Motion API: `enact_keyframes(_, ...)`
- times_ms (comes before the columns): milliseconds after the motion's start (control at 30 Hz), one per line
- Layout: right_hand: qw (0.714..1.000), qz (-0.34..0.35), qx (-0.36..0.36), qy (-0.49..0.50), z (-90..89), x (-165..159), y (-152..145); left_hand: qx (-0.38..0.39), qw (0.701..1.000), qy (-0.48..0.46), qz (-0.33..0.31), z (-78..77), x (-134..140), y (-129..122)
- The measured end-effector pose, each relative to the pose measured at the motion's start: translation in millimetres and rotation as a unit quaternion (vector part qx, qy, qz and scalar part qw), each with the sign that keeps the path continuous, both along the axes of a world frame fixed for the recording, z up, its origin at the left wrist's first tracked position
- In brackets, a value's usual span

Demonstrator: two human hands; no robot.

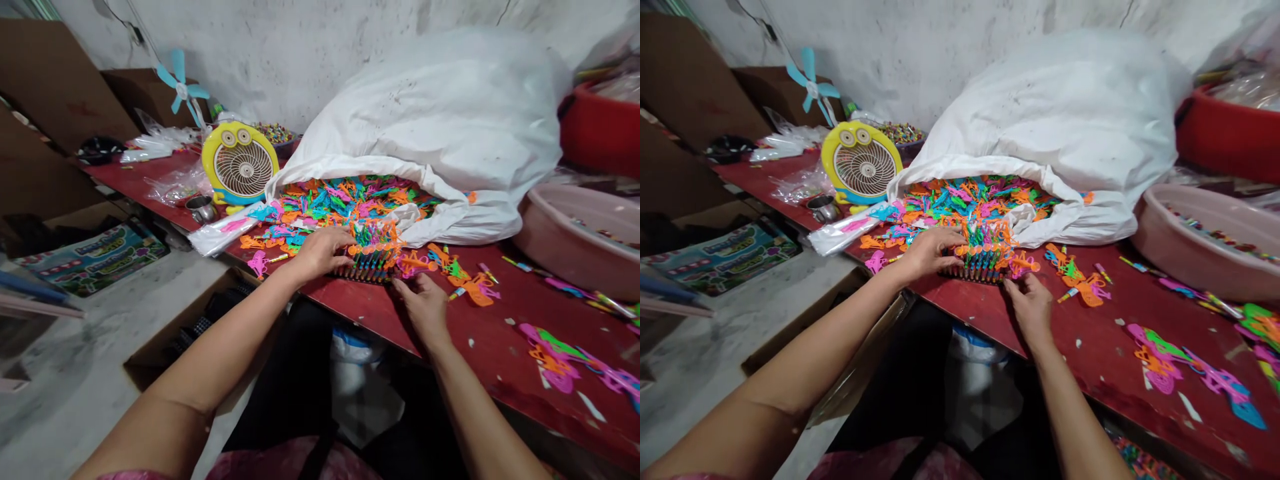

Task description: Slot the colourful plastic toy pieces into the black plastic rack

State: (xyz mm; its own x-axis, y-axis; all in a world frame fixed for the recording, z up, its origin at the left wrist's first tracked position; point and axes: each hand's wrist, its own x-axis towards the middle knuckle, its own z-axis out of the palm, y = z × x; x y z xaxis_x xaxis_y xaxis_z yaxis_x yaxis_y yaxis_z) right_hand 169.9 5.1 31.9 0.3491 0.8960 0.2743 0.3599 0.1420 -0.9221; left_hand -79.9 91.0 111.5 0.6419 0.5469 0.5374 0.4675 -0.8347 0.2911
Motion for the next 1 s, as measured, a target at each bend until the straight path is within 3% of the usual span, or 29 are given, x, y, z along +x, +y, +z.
enact_keyframes(167, 0.996, 0.003, 0.017, -0.092, 5.2, -3, -3, -0.013, 1.0, 0.011, 0.006, 3.8, 0, -2)
enact_keyframes(333, 0.969, 0.003, 0.037, -0.243, 13.5, -7, -3, -0.022, 1.0, 0.015, 0.005, 7.9, 0, -5)
enact_keyframes(533, 0.954, 0.021, 0.043, -0.297, 14.1, -11, -3, -0.01, 0.995, 0.094, 0.042, 35.1, 1, -22)
enact_keyframes(700, 0.928, 0.035, 0.019, -0.37, 11.3, -5, 3, 0.051, 0.993, 0.103, 0.033, 52.5, 40, -38)
enact_keyframes(867, 0.914, 0.05, -0.053, -0.398, 12.8, -3, 11, 0.065, 0.987, 0.145, 0.039, 46.2, 87, -29)
enact_keyframes(1000, 0.893, 0.064, -0.107, -0.432, 17.5, -5, 15, 0.048, 0.981, 0.182, 0.056, 44.2, 96, -21)
